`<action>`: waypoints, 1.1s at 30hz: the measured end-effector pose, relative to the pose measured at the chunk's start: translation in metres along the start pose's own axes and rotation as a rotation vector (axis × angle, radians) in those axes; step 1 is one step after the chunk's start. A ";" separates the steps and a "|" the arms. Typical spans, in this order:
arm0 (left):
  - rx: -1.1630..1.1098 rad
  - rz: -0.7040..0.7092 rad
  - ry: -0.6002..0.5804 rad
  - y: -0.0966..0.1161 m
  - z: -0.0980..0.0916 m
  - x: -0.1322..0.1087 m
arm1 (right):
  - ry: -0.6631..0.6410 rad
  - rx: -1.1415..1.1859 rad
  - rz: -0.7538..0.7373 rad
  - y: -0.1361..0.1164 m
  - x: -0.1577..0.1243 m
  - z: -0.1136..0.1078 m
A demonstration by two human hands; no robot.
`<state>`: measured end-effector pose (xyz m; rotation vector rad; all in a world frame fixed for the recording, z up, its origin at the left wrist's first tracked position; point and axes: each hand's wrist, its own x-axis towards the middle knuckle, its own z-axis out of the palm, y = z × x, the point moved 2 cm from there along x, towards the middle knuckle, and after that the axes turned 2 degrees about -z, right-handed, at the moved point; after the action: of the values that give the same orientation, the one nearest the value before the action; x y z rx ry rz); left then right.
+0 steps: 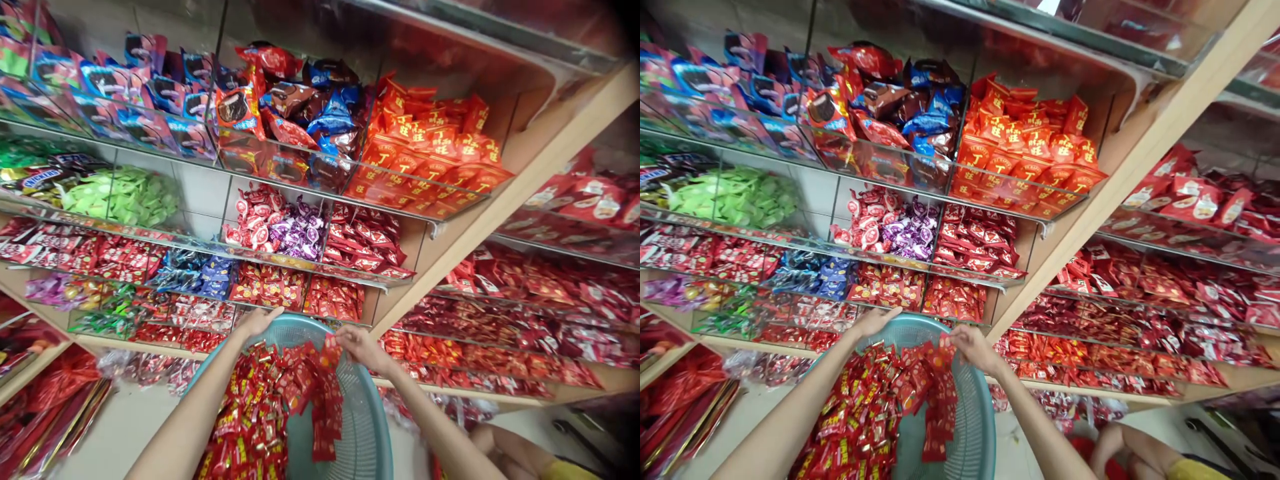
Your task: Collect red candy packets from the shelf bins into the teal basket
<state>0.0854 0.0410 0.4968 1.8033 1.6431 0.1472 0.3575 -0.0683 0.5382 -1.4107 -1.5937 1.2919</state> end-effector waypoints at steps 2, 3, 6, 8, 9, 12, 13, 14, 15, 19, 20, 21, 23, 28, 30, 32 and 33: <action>0.000 -0.007 0.000 0.000 0.000 0.000 | -0.108 -0.088 0.015 0.004 0.000 0.012; 0.001 -0.010 0.000 0.000 0.000 0.001 | -0.146 -0.133 0.023 0.006 0.000 0.016; -0.002 -0.031 0.002 0.000 0.000 0.001 | -0.200 -0.276 -0.002 0.011 0.002 0.028; 0.000 -0.048 0.001 -0.001 0.000 0.002 | -0.237 -0.356 -0.028 0.013 0.002 0.034; -0.002 -0.050 0.003 -0.001 0.000 0.001 | -0.270 -0.394 -0.035 0.014 0.002 0.038; -0.008 -0.055 0.007 0.000 -0.001 0.000 | -0.372 -0.509 -0.056 0.018 -0.001 0.050; -0.009 -0.058 0.009 0.001 -0.001 -0.001 | -0.395 -0.542 -0.066 0.019 -0.002 0.053; -0.007 -0.062 0.011 0.002 -0.001 -0.002 | -0.415 -0.566 -0.071 0.021 -0.003 0.056; -0.004 -0.066 0.010 0.003 -0.002 -0.003 | -0.436 -0.581 -0.072 0.023 -0.004 0.059; 0.012 -0.065 0.008 0.004 -0.002 -0.003 | -0.521 -0.608 -0.075 0.029 -0.008 0.069; 0.015 -0.064 0.007 0.004 -0.002 -0.003 | -0.536 -0.617 -0.067 0.030 -0.009 0.071; 0.016 -0.062 0.009 0.004 -0.001 -0.003 | -0.545 -0.633 -0.052 0.031 -0.010 0.073; 0.018 -0.064 0.012 0.004 -0.001 -0.003 | -0.526 -0.705 -0.022 0.032 -0.012 0.077; 0.018 -0.074 0.010 0.006 -0.003 -0.005 | -0.283 -1.088 -0.064 0.027 -0.021 0.087; 0.014 -0.060 0.007 0.007 -0.003 -0.005 | -0.202 -1.214 -0.108 0.023 -0.029 0.092; 0.015 -0.051 0.005 0.007 -0.003 -0.005 | -0.181 -1.284 -0.194 0.021 -0.039 0.101; 0.018 -0.049 0.005 0.007 -0.003 -0.005 | -0.201 -1.296 -0.259 0.020 -0.045 0.107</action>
<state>0.0890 0.0379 0.5045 1.7757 1.6950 0.1160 0.2763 -0.1396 0.4925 -1.6267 -2.8447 0.1083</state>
